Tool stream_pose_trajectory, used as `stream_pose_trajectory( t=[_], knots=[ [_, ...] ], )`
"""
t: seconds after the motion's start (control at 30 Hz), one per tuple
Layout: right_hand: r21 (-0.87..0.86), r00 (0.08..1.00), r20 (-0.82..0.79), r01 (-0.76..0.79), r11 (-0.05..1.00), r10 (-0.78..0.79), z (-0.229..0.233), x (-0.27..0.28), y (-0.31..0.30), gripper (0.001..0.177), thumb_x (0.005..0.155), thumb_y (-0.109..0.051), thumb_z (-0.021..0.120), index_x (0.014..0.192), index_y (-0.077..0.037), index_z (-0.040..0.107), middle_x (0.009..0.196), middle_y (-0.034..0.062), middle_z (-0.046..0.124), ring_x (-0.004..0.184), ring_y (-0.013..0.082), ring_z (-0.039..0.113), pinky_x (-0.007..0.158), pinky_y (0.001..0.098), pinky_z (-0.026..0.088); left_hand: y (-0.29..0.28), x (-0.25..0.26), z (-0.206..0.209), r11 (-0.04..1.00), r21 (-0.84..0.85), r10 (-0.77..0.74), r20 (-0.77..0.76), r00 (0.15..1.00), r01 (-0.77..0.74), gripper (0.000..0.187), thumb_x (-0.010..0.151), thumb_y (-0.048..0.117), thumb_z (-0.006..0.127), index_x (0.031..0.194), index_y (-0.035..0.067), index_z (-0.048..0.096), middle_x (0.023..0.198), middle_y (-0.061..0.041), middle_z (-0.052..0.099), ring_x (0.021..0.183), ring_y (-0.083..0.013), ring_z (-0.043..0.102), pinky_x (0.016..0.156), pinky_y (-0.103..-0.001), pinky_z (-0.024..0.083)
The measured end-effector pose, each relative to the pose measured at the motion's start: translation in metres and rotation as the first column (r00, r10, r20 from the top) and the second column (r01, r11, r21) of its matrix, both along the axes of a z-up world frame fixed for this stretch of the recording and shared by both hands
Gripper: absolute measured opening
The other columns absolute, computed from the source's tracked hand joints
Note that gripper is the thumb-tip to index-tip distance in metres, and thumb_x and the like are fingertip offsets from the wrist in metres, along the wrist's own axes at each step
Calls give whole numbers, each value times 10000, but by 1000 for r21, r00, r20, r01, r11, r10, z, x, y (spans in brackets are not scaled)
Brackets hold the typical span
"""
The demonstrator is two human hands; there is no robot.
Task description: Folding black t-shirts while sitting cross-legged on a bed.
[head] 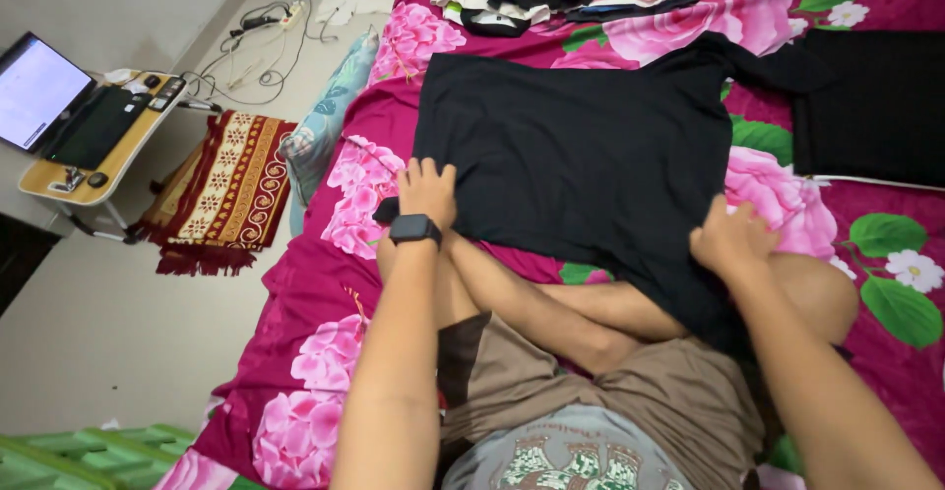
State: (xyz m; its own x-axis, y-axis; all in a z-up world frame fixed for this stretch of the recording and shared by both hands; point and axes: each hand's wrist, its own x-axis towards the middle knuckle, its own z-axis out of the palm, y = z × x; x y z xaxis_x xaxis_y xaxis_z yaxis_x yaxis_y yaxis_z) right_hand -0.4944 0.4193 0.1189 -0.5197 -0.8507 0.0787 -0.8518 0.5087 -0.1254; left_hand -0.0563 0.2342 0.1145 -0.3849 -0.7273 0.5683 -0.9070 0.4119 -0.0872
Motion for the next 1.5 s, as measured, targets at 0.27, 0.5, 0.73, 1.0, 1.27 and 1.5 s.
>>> stream_pose_trajectory(
  t=[0.27,0.5,0.73,1.0,1.27,1.5],
  knots=[
    [-67,992,-63,-115,991,111,17,43,2,602,857,-341,666,1399,-101,559,1456,316,472,1370,610,356,1057,810,222,65,-54,30,991,18,-130,-35,991,131,497,756,155,670,1252,147,655,1293,-239,593,1302,-481,468,1078,-632,329],
    [-303,934,-253,-326,896,254,49,100,40,546,859,-313,687,1337,-68,587,1378,311,521,1336,599,394,1017,763,324,139,-88,54,923,-297,-228,86,970,244,313,906,193,607,1195,102,683,1397,-248,564,1402,-464,429,1189,-653,245],
    [-399,871,-416,-432,809,260,76,133,82,450,839,-290,698,1223,-72,610,1305,271,566,1259,542,477,956,697,418,217,-84,109,797,-506,-243,229,943,328,283,919,201,585,1148,64,682,1403,-233,586,1430,-431,415,1217,-624,221],
    [-354,873,-408,-421,835,267,95,157,78,495,843,-263,664,1298,-92,575,1301,253,571,1229,507,520,977,681,429,215,-63,129,712,-611,-241,251,938,346,203,936,224,581,1050,77,662,1370,-212,609,1434,-372,450,1226,-616,229],
    [-413,807,-502,-538,735,309,110,185,82,716,808,-255,688,1460,-66,462,1273,264,580,1188,478,547,944,633,453,209,-64,110,736,-589,-257,213,943,334,209,913,221,606,1064,95,675,1366,-195,606,1408,-378,462,1214,-585,259],
    [-415,776,-521,-594,689,356,111,186,76,692,841,-221,678,1477,-47,465,1211,249,615,1142,442,594,933,583,490,205,-75,95,806,-476,-289,205,935,353,189,886,204,627,1046,127,692,1422,-166,557,1412,-385,431,1188,-592,269]
  ],
)
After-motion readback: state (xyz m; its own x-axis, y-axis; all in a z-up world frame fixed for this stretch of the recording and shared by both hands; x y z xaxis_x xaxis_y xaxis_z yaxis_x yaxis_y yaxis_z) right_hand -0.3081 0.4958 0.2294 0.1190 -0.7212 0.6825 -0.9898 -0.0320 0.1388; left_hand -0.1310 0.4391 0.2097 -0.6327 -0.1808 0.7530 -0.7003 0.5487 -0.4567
